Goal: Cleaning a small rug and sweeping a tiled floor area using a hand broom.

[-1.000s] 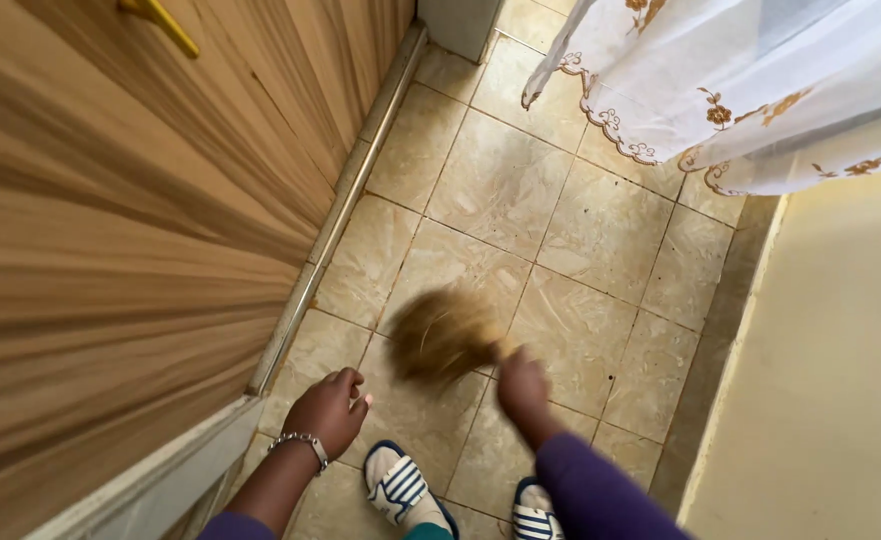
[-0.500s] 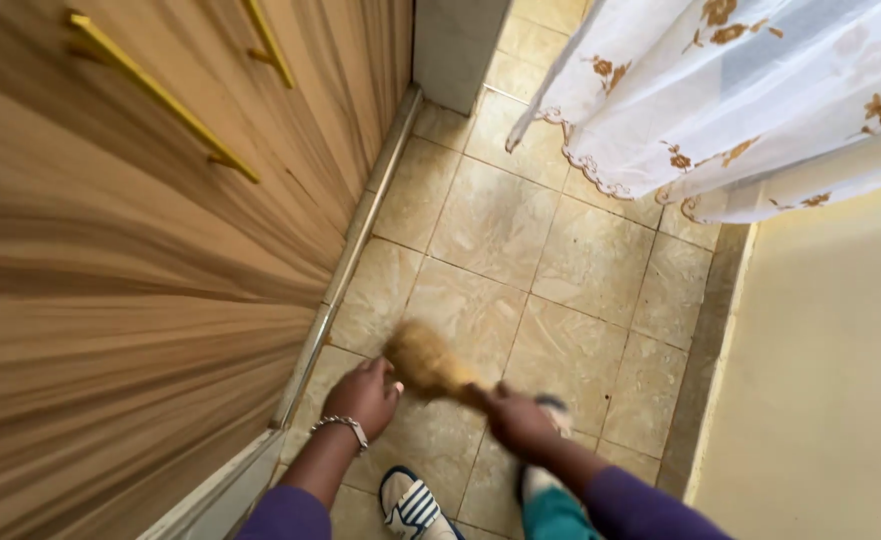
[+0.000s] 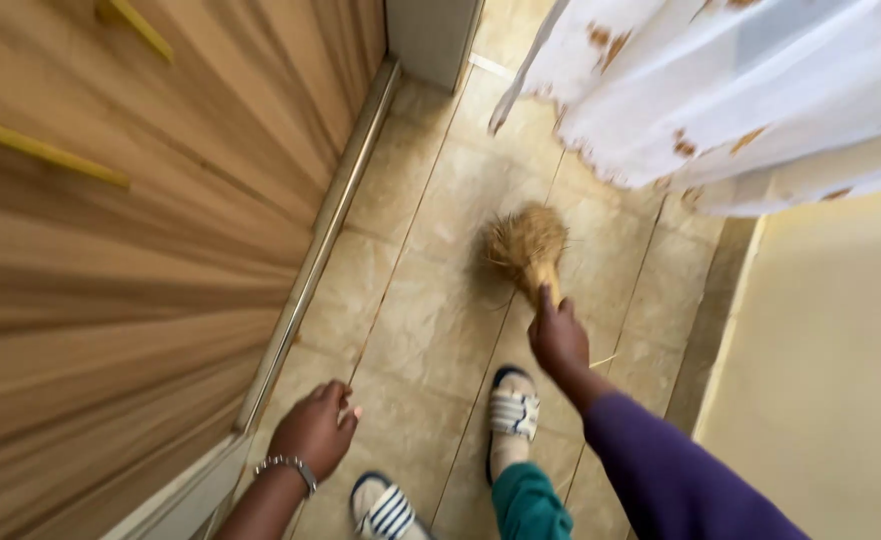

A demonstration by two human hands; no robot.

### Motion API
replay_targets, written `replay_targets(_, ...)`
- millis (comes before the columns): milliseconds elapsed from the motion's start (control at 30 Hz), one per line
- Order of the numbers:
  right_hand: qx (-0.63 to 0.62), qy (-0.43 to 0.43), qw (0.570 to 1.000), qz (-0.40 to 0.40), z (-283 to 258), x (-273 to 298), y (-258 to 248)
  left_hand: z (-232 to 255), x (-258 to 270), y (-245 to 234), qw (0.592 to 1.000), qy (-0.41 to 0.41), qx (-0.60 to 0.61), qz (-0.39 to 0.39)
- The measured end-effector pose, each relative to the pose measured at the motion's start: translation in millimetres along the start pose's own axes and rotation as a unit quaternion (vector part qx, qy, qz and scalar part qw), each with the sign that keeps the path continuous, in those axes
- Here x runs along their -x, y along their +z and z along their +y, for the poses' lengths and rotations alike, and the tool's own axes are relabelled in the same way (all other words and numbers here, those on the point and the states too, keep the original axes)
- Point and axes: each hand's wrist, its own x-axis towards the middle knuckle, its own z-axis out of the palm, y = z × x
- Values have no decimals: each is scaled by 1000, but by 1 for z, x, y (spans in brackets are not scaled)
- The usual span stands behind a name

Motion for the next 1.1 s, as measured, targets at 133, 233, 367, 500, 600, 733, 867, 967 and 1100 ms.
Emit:
replay_targets(133,-81,-83,993,23,0,35,7,38,-18,-4,998,-45,12,-32)
replay_targets(233,-127,-194,971,-52,-18,68,37,72,-27,-14,998,-43,25,-36)
replay_targets(367,-130,-269,940,-166,-49,67,99,89,-38,-18,998,-40,45,-27)
replay_targets(500,-216,82,962,-144,-46,3,131,93,-26,-16,998,-8,54,-26)
replay_targets(600,-122,154,979,-57,-50,-45,62,88,-28,-17,996,-36,71,-44)
replay_targets(733,-85,47,995,4,-62,-17,19,72,-37,0,998,-19,53,3)
replay_targets(867,-198,-104,971,-86,-68,54,62,82,-31,-1,995,-23,96,20)
replay_targets(967,-223,-197,933,-203,-69,74,126,89,-37,1,994,-6,105,27)
replay_targets(1100,-165,-274,891,-324,-117,72,185,67,-32,9,997,-7,76,5)
